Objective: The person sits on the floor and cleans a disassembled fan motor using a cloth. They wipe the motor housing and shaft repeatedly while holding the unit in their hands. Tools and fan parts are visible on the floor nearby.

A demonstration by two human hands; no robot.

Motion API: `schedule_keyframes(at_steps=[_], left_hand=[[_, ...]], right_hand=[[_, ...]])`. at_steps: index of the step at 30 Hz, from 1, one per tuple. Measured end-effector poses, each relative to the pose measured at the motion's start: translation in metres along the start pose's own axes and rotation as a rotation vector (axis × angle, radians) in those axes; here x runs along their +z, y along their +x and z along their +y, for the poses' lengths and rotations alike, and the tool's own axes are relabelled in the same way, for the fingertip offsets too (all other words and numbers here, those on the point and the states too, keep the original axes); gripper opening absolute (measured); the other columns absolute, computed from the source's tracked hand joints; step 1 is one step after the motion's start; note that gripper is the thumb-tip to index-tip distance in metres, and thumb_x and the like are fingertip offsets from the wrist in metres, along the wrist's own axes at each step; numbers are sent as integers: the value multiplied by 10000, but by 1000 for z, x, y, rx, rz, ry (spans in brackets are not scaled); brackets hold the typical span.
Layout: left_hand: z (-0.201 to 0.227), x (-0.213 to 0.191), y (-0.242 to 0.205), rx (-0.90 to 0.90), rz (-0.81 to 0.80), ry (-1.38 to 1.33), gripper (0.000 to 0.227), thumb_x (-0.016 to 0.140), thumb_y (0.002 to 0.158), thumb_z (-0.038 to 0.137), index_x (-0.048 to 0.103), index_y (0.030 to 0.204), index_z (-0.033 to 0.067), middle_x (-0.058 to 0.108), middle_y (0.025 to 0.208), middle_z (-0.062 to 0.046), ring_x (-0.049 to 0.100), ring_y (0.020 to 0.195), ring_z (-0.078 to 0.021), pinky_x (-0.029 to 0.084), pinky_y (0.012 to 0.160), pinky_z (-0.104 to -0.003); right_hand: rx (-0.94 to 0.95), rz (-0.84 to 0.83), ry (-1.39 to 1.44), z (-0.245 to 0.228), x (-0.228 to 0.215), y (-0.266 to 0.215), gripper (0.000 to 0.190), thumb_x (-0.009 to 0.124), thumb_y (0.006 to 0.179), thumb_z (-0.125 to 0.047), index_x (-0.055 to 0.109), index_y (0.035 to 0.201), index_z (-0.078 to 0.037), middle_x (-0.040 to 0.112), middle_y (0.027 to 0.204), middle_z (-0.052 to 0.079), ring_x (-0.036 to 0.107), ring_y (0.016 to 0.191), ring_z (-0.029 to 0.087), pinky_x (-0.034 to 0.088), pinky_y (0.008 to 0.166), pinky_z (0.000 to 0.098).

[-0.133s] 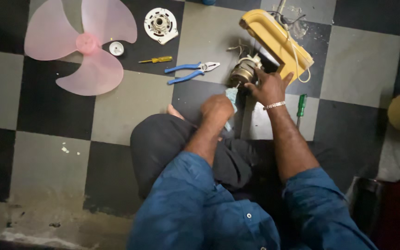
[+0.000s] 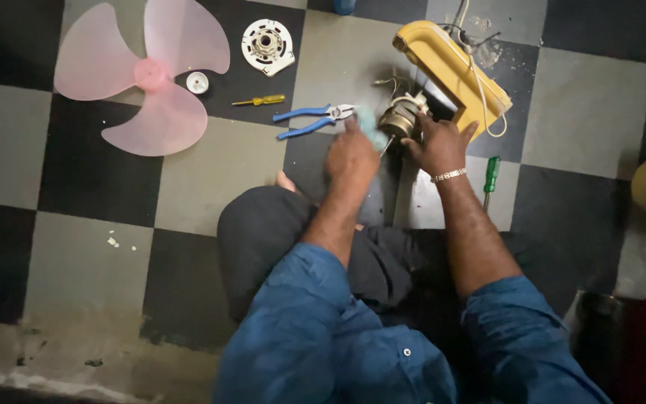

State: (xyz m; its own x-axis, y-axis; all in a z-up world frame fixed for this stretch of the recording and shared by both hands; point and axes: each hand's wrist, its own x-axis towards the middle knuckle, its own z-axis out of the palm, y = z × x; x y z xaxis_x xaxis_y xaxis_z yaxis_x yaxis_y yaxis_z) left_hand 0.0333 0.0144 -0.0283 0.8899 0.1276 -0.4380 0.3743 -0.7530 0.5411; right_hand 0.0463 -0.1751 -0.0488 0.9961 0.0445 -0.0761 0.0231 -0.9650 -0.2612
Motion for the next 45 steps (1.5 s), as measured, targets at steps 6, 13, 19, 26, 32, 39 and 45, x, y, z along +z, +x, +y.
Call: schedule_keyframes(at_steps=[6,13,19,26,32,39,45], left_hand=[[13,41,50,193,75,-670,1049,713,864,559,220,1545,-69,432,1502,-322,460,1386,-425,396,1130,-441],[8,56,59,16,-536,-1013,768,477,891,635,561,1420,84,602,1399,-240,605,1230,-380,508,966,-483],[-12,64,76,162,165,-278,589,676,891,400,608,1370,65,650,1380,-202,610,1277,-365,492,1062,-448],[-15,95,106,449,-152,-668,828,902,696,421,553,1319,1,695,1212,-195,670,1099,-304,532,947,-398],[-8,101,122,272,-268,-872,537,849,795,421,721,1152,40,785,1018,-86,731,900,-184,576,831,-330],[4,92,115,207,-373,-963,439,849,738,327,780,1085,66,798,954,-53,741,851,-172,580,794,-332],[30,51,93,17,-518,-956,560,774,809,510,774,1132,53,797,970,-61,739,867,-149,559,789,-285]], right_hand=[[-370,180,342,-3,-2,-9,867,803,838,-260,391,1572,-52,477,1524,250,446,1415,438,237,1195,599],[-396,245,527,8,2,-10,534,762,906,-107,597,1412,-69,574,1407,205,583,1283,368,503,1028,392],[177,501,658,71,-21,-1,175,648,987,-165,722,1020,-10,740,972,121,683,928,243,533,893,369],[650,-386,342,113,-39,-23,633,738,860,-554,739,1175,-5,765,1088,186,735,947,309,567,825,395],[799,-195,833,101,15,-8,818,745,859,-626,652,1312,49,698,1192,196,660,1027,299,528,794,397],[558,-55,1030,100,27,3,576,839,830,-399,709,1200,23,725,1068,79,641,880,161,499,753,320],[593,-6,984,103,-1,11,436,797,847,-377,752,1041,11,726,909,61,647,761,166,500,695,324]])
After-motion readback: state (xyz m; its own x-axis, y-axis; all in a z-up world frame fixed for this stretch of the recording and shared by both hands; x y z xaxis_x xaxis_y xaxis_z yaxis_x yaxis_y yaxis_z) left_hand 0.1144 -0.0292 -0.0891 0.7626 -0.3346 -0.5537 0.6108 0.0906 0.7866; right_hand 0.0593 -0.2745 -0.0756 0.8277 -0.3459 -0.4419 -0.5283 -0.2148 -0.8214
